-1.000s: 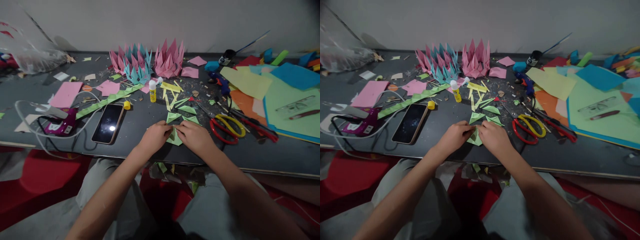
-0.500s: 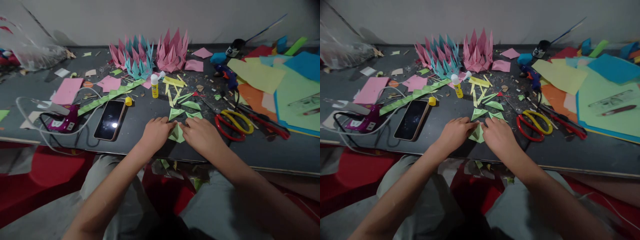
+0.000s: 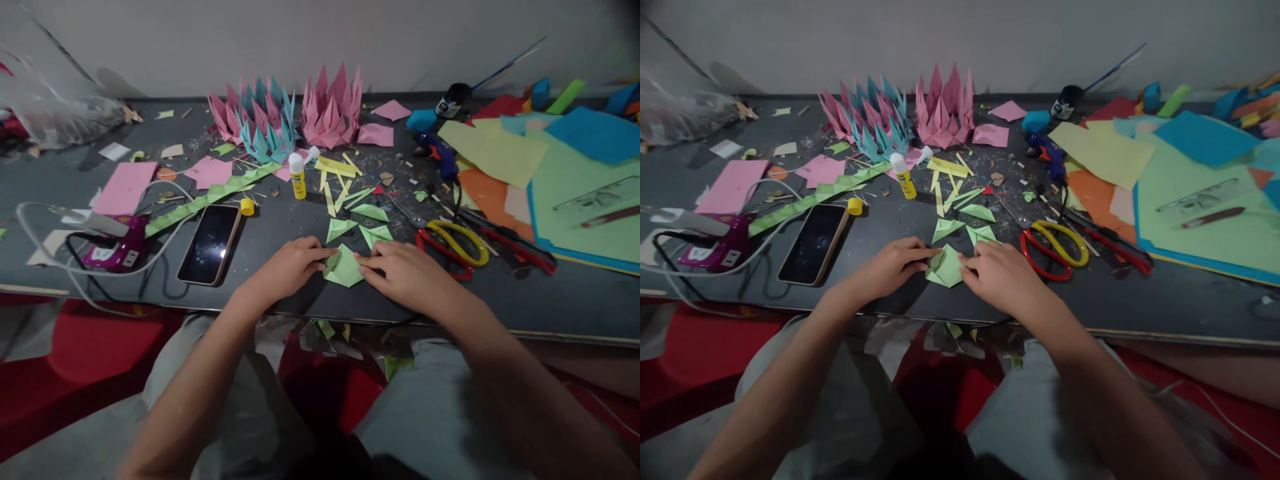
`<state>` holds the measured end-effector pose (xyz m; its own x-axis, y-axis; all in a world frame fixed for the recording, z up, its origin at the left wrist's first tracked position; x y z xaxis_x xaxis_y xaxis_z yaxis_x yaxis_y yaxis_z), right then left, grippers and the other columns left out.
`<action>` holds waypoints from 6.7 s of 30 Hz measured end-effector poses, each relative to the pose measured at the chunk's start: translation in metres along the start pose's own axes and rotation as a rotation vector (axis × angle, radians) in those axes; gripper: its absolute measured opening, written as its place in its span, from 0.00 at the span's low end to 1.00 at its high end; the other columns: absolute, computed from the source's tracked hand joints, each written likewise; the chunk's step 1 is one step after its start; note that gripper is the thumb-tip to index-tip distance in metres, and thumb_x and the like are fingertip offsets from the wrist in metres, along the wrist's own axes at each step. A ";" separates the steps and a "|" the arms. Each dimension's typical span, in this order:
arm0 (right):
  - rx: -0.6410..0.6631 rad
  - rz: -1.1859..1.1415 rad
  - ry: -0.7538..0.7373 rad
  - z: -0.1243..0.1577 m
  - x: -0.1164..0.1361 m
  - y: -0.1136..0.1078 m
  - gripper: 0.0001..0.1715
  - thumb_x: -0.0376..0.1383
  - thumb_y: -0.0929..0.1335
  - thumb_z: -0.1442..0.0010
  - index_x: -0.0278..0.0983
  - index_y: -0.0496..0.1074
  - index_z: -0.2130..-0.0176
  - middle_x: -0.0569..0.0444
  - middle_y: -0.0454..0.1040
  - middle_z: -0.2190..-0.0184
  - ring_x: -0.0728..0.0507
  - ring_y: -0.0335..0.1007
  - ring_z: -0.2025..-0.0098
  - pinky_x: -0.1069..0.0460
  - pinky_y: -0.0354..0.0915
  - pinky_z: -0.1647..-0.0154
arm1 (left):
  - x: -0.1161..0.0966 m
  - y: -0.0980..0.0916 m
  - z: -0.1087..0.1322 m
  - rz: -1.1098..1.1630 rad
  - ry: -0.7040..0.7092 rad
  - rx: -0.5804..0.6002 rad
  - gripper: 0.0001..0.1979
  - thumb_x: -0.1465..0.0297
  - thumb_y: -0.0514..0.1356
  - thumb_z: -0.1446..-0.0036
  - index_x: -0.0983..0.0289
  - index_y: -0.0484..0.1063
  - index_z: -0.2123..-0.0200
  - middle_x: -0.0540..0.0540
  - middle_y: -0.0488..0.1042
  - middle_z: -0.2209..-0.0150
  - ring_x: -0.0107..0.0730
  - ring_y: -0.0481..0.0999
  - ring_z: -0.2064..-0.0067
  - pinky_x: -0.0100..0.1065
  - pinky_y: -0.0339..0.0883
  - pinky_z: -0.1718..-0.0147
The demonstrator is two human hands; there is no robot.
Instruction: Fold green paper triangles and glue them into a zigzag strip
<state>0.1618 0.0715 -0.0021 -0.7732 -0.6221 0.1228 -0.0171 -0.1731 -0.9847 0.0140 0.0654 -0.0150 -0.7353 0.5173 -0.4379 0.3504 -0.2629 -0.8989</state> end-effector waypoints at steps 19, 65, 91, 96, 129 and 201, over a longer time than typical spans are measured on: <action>-0.028 -0.124 0.041 0.004 -0.005 0.009 0.20 0.40 0.61 0.39 0.39 0.69 0.49 0.51 0.70 0.66 0.46 0.66 0.67 0.53 0.58 0.70 | -0.023 0.006 0.001 -0.092 0.070 -0.209 0.06 0.71 0.54 0.41 0.64 0.70 0.63 0.54 0.72 0.62 0.33 0.69 0.62 0.35 0.63 0.62; -0.213 -0.211 0.092 0.011 -0.007 0.021 0.21 0.43 0.63 0.41 0.39 0.70 0.50 0.50 0.69 0.67 0.42 0.65 0.64 0.49 0.59 0.65 | -0.050 0.035 0.039 -0.371 0.089 -0.143 0.23 0.62 0.44 0.37 0.67 0.60 0.44 0.59 0.61 0.42 0.39 0.61 0.41 0.42 0.55 0.45; -0.214 -0.316 -0.278 0.007 -0.015 0.017 0.15 0.38 0.59 0.38 0.39 0.74 0.65 0.48 0.71 0.61 0.43 0.65 0.57 0.46 0.61 0.55 | -0.044 0.020 0.020 -0.082 -0.020 -0.363 0.11 0.68 0.53 0.40 0.65 0.73 0.68 0.54 0.75 0.65 0.32 0.73 0.62 0.34 0.65 0.64; -0.203 -0.344 -0.230 0.000 -0.010 0.017 0.13 0.37 0.59 0.38 0.36 0.70 0.66 0.46 0.67 0.60 0.42 0.62 0.55 0.45 0.59 0.54 | -0.036 0.018 0.008 0.064 -0.116 -0.354 0.08 0.68 0.59 0.45 0.66 0.72 0.73 0.52 0.73 0.68 0.32 0.70 0.64 0.33 0.65 0.64; -0.513 -0.193 0.008 0.002 0.004 0.015 0.11 0.36 0.61 0.39 0.36 0.72 0.64 0.50 0.73 0.68 0.43 0.68 0.63 0.49 0.61 0.60 | -0.028 0.008 0.013 0.058 -0.221 -0.493 0.04 0.76 0.56 0.45 0.64 0.69 0.67 0.52 0.73 0.62 0.28 0.74 0.64 0.26 0.65 0.69; -0.341 -0.212 -0.225 0.032 0.019 0.025 0.16 0.31 0.61 0.39 0.34 0.70 0.53 0.46 0.72 0.52 0.41 0.67 0.51 0.43 0.65 0.52 | -0.037 0.012 0.020 -0.157 0.276 -0.143 0.11 0.71 0.51 0.38 0.62 0.69 0.54 0.54 0.73 0.52 0.34 0.69 0.50 0.37 0.65 0.52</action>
<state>0.1670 0.0307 -0.0203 -0.5737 -0.7571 0.3124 -0.3971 -0.0765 -0.9146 0.0337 0.0270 -0.0090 -0.6092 0.7481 -0.2633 0.3377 -0.0558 -0.9396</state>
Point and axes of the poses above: each hand's wrist, its own z-axis away from the middle knuckle, its own y-axis out of the palm, x = y × z, the point moved 6 cm from there along -z, towards the middle knuckle
